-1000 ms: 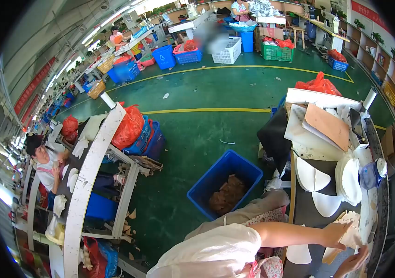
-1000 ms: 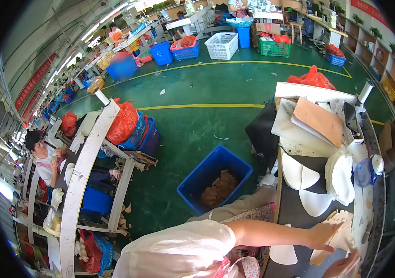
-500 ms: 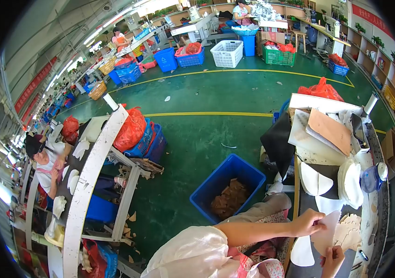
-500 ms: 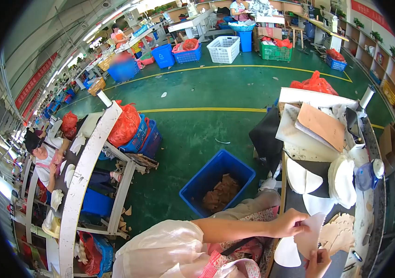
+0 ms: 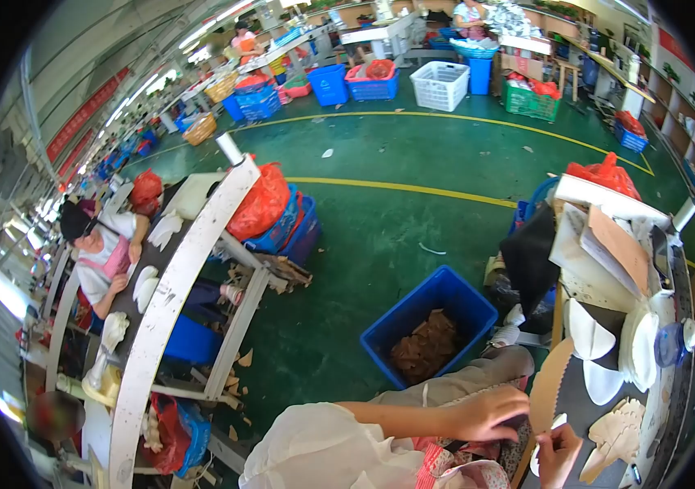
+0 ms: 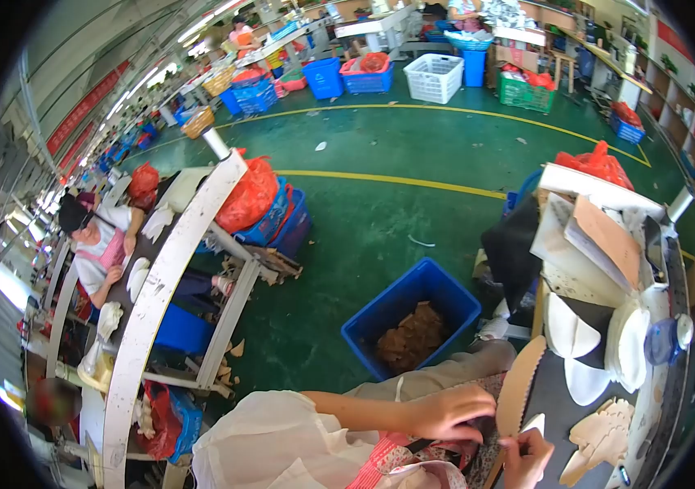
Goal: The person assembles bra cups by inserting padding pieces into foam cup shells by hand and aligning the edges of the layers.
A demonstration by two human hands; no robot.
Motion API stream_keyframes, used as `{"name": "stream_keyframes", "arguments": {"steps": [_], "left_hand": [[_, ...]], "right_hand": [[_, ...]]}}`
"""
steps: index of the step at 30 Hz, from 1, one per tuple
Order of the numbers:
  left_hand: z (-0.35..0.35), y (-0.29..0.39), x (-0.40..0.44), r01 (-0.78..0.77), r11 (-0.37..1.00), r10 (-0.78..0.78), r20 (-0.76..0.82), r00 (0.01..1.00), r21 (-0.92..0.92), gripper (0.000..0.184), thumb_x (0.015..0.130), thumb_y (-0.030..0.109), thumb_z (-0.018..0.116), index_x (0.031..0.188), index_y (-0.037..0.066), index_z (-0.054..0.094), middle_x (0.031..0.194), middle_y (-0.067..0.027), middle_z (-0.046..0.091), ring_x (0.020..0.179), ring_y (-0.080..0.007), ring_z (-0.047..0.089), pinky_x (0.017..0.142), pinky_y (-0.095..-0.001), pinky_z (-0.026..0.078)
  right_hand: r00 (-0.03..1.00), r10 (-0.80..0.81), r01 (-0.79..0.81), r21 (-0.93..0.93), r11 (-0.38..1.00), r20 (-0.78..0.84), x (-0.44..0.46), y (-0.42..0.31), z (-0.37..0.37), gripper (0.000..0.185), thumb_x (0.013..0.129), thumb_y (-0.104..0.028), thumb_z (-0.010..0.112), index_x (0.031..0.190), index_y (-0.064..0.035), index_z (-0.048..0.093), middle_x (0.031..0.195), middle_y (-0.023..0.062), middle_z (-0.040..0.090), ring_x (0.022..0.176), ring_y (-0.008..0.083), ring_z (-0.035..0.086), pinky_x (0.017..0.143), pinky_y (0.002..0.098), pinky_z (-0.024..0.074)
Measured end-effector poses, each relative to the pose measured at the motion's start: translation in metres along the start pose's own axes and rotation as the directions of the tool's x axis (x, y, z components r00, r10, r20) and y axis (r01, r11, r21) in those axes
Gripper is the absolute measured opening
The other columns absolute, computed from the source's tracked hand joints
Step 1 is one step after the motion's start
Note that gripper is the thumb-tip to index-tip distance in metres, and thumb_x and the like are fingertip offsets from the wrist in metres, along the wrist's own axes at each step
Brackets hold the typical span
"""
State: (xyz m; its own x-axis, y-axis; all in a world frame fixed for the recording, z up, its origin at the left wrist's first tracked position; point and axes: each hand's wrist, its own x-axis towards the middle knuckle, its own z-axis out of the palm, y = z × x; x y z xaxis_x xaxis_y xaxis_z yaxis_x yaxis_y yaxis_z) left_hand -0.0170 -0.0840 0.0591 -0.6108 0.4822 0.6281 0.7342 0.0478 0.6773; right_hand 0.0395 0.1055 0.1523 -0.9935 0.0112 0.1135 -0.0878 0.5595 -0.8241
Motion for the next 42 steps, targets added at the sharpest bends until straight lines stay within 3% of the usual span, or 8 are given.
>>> {"name": "stream_keyframes", "arguments": {"steps": [7,14,16,19,23,30,33,42], "left_hand": [[-0.027,0.027,0.006,0.054,0.960,-0.043,0.046,0.998,-0.273,0.028,0.074,0.011,0.074,0.093,0.001,0.055,0.092,-0.0117,0.057,0.081,-0.0295,0.058,0.071,-0.0370,0.047],[-0.047,0.013,-0.001,0.126,0.886,-0.053,0.174,0.983,-0.446,0.015,0.080,0.007,0.071,0.090,0.003,0.060,0.096,-0.0132,0.060,0.084,-0.0289,0.061,0.069,-0.0361,0.049],[-0.047,0.008,-0.006,0.454,0.442,-0.397,0.285,0.872,-0.774,0.010,0.085,0.009,0.068,0.088,0.003,0.060,0.100,-0.0113,0.060,0.089,-0.0177,0.060,0.074,-0.0315,0.047],[-0.057,-0.008,-0.007,0.277,-0.196,-0.523,0.340,0.782,-0.940,0.023,0.085,0.010,0.059,0.104,-0.004,0.058,0.107,-0.0153,0.062,0.097,-0.0212,0.061,0.086,-0.0334,0.049],[-0.064,-0.031,-0.014,0.073,-0.375,-0.566,0.290,0.772,-0.924,0.021,0.082,0.014,0.054,0.093,-0.004,0.055,0.097,-0.0220,0.062,0.087,-0.0298,0.063,0.079,-0.0405,0.052],[-0.123,-0.055,-0.045,0.105,0.107,-0.806,-0.025,0.591,-0.989,0.020,0.078,0.023,0.052,0.079,0.003,0.051,0.083,-0.0141,0.059,0.075,-0.0252,0.060,0.072,-0.0374,0.050],[-0.140,-0.045,-0.050,0.090,0.358,-0.861,-0.291,0.416,-0.929,0.031,0.080,0.026,0.050,0.091,-0.001,0.057,0.092,-0.0148,0.061,0.086,-0.0250,0.061,0.079,-0.0374,0.049],[-0.129,-0.049,-0.063,0.300,0.613,-0.728,-0.376,0.572,-0.731,0.034,0.089,0.017,0.050,0.108,-0.010,0.053,0.100,-0.0154,0.060,0.096,-0.0217,0.059,0.086,-0.0319,0.046]], "right_hand": [[0.952,0.001,-0.083,0.258,0.963,0.306,0.003,-0.007,0.029,0.028,0.088,-0.018,0.066,0.070,-0.0026,0.051,0.057,0.0002,0.045,0.049,0.0103,0.037,0.044,0.0283,0.0310],[0.879,0.073,-0.286,0.398,0.871,0.472,0.004,0.013,0.035,0.029,0.074,-0.019,0.079,0.067,-0.0029,0.056,0.089,0.0120,0.063,0.098,0.0136,0.055,0.068,0.0280,0.0476],[0.961,-0.058,-0.118,0.592,0.798,0.269,0.006,0.017,0.044,0.033,0.070,-0.014,0.080,0.058,-0.0057,0.051,0.084,0.0124,0.063,0.098,0.0182,0.055,0.078,0.0331,0.0442],[0.992,-0.094,0.121,0.901,0.417,-0.090,0.020,0.010,0.067,0.026,0.072,-0.001,0.068,0.058,-0.0050,0.046,0.092,0.0180,0.059,0.098,0.0286,0.055,0.090,0.0427,0.0381],[0.992,-0.010,-0.115,0.928,0.354,0.127,0.026,0.024,0.057,0.028,0.073,0.009,0.057,0.057,-0.0053,0.039,0.102,0.0235,0.060,0.088,0.0222,0.056,0.081,0.0325,0.0440],[0.944,0.320,-0.250,0.464,0.850,-0.077,0.043,0.058,0.068,0.020,0.071,0.015,0.048,0.064,-0.0023,0.041,0.083,0.0099,0.059,0.064,0.0072,0.049,0.057,0.0239,0.0429],[0.917,0.244,-0.186,0.204,0.961,-0.315,0.060,0.087,0.113,0.014,0.071,0.013,0.049,0.074,-0.0007,0.049,0.077,0.0123,0.056,0.063,0.0130,0.053,0.057,0.0268,0.0445],[0.959,-0.277,0.267,0.144,0.953,0.052,0.080,0.093,0.237,0.054,0.069,0.001,0.070,0.116,0.0029,0.045,0.121,0.0226,0.042,0.113,0.0416,0.043,0.094,0.0422,0.0414]]}}
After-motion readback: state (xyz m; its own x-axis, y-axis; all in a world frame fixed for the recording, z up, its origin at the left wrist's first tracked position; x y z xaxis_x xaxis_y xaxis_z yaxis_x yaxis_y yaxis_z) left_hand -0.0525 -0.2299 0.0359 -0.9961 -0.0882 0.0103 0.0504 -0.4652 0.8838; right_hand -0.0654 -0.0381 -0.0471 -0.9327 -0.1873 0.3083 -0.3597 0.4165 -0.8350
